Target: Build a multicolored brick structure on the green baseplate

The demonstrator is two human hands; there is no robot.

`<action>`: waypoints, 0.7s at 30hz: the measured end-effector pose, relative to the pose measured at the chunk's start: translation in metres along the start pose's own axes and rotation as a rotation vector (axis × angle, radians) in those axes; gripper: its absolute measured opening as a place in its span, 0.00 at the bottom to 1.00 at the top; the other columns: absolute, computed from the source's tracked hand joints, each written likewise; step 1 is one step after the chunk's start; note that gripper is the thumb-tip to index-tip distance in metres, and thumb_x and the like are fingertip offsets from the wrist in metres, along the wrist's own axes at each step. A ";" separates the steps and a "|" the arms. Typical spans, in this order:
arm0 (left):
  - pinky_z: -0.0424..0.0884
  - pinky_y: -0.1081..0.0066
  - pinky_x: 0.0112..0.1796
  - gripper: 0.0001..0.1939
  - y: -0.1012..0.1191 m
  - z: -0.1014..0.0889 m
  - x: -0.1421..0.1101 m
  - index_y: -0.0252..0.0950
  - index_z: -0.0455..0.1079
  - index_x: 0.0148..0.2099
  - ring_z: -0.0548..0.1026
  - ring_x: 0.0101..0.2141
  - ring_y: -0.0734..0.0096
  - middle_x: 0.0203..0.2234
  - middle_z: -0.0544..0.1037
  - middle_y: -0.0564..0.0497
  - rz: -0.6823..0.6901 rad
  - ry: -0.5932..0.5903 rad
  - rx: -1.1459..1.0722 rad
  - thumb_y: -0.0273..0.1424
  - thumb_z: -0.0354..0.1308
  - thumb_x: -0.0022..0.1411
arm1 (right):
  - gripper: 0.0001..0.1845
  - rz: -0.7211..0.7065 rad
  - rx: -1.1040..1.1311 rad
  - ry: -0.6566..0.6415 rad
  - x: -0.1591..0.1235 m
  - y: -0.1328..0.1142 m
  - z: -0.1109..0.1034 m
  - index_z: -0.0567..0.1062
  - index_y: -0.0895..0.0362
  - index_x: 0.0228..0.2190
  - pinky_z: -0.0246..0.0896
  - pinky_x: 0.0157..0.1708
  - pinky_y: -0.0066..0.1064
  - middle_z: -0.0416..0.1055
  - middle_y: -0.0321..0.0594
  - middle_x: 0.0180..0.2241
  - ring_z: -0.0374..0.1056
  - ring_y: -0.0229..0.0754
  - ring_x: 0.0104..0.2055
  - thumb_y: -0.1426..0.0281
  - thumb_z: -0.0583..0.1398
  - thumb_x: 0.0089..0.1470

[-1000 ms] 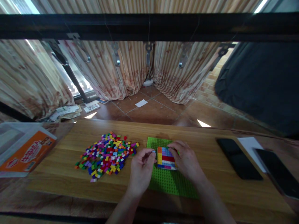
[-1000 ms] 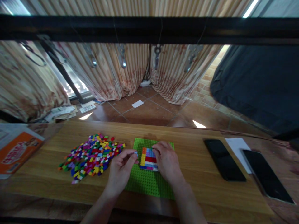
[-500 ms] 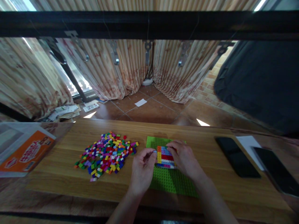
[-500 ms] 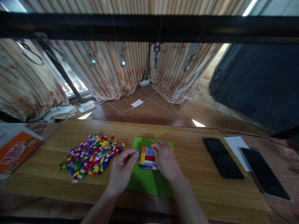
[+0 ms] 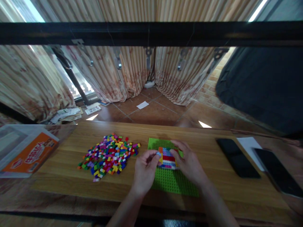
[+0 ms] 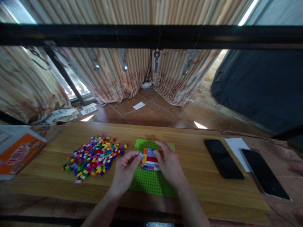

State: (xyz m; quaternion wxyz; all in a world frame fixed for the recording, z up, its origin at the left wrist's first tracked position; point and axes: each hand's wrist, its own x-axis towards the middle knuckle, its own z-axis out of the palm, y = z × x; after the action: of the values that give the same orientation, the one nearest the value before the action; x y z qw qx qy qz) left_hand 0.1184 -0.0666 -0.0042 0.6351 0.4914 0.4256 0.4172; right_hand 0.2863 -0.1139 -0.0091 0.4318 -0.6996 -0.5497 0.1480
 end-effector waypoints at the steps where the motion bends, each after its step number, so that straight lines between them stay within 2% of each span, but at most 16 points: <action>1: 0.73 0.74 0.28 0.10 0.000 0.000 0.000 0.33 0.77 0.36 0.76 0.23 0.73 0.24 0.79 0.52 -0.012 -0.009 -0.018 0.34 0.65 0.54 | 0.16 0.005 0.030 0.051 -0.005 -0.003 -0.002 0.76 0.54 0.47 0.67 0.48 0.39 0.74 0.45 0.46 0.71 0.45 0.46 0.64 0.58 0.59; 3: 0.74 0.73 0.29 0.10 -0.001 0.000 0.000 0.33 0.78 0.37 0.76 0.24 0.73 0.25 0.80 0.52 -0.037 -0.025 -0.055 0.34 0.65 0.54 | 0.13 0.021 0.105 0.099 -0.013 -0.009 -0.004 0.78 0.53 0.43 0.69 0.44 0.37 0.76 0.43 0.42 0.72 0.44 0.42 0.62 0.58 0.60; 5: 0.75 0.72 0.31 0.11 -0.002 0.000 0.000 0.34 0.80 0.38 0.77 0.25 0.73 0.27 0.81 0.51 -0.049 -0.031 -0.082 0.33 0.66 0.53 | 0.12 0.015 0.192 0.080 -0.019 -0.017 -0.001 0.79 0.52 0.40 0.70 0.41 0.36 0.77 0.41 0.38 0.73 0.43 0.40 0.62 0.59 0.59; 10: 0.76 0.70 0.35 0.11 0.000 0.001 -0.002 0.36 0.81 0.39 0.78 0.27 0.71 0.29 0.83 0.49 -0.017 -0.063 -0.105 0.34 0.67 0.53 | 0.10 -0.032 0.312 0.021 -0.022 -0.032 0.015 0.80 0.49 0.40 0.70 0.41 0.36 0.78 0.40 0.38 0.74 0.42 0.40 0.64 0.61 0.57; 15: 0.75 0.71 0.34 0.09 0.002 0.003 -0.004 0.36 0.82 0.38 0.76 0.26 0.72 0.26 0.82 0.51 0.000 -0.071 -0.080 0.32 0.66 0.54 | 0.08 -0.016 0.321 0.045 -0.021 -0.034 0.020 0.81 0.49 0.37 0.70 0.41 0.34 0.79 0.39 0.36 0.74 0.42 0.41 0.65 0.61 0.58; 21: 0.75 0.71 0.34 0.09 -0.003 0.005 -0.006 0.35 0.80 0.38 0.77 0.29 0.71 0.29 0.82 0.49 0.025 -0.071 -0.077 0.31 0.65 0.54 | 0.09 -0.020 0.250 0.017 -0.023 -0.031 0.017 0.81 0.49 0.36 0.69 0.40 0.34 0.78 0.39 0.36 0.74 0.43 0.39 0.64 0.60 0.59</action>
State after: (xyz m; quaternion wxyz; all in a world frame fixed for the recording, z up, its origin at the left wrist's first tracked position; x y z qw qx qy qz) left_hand 0.1224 -0.0739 -0.0057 0.6629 0.4864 0.3802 0.4236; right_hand 0.2471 -0.1261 -0.0010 0.5219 -0.6360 -0.5301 0.2053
